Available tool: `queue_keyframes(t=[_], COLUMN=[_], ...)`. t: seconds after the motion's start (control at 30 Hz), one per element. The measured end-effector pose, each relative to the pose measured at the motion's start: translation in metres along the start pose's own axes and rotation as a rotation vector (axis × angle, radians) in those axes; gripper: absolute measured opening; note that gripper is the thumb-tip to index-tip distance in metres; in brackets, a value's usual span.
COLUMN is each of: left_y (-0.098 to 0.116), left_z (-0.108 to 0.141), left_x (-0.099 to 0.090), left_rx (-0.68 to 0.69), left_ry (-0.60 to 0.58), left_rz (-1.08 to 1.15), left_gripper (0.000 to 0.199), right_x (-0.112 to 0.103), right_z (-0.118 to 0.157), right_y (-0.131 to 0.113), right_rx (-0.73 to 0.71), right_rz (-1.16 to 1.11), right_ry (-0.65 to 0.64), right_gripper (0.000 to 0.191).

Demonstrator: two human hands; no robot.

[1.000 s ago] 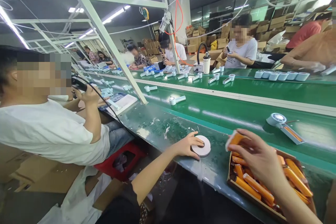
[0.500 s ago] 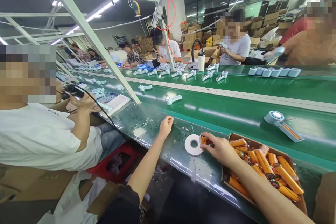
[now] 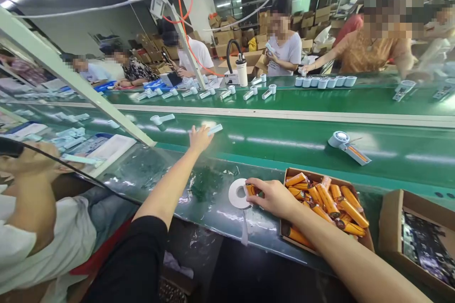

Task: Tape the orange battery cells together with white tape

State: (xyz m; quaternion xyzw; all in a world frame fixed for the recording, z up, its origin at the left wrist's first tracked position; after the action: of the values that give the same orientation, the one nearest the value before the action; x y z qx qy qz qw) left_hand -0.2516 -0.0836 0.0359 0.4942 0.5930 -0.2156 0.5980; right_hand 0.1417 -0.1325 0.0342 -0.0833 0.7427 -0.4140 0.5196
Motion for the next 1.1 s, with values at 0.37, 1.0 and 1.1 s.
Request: queue_keyframes(t=[0.37, 1.0, 1.1], left_y=[0.109, 0.151, 0.157], left_z=[-0.019, -0.008, 0.007], left_x=[0.076, 0.046, 0.039], left_rx=[0.49, 0.386, 0.333], left_ry=[-0.428, -0.513, -0.494], left_rz=[-0.094, -0.003, 0.025], left_gripper=[0.011, 0.021, 0.021], right_x=[-0.08, -0.043, -0.033], right_z=[-0.03, -0.172, -0.175], right_y=[-0.006, 0.062, 0.057], right_rx=[0.067, 0.258, 0.257], right_rz=[-0.189, 0.593, 0.64], right_ry=[0.176, -0.146, -0.243], right_gripper=[0.037, 0.041, 0.04])
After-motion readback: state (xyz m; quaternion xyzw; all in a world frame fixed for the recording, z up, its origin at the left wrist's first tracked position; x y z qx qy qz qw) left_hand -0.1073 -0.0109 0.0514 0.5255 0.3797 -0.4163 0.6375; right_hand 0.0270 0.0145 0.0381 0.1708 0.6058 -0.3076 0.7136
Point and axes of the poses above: each hand's wrist, its own z-axis away from the middle knuckle, its own x-axis out of the palm, y = z × x, the point moved 4 cm from there along -z, towards the middle knuckle
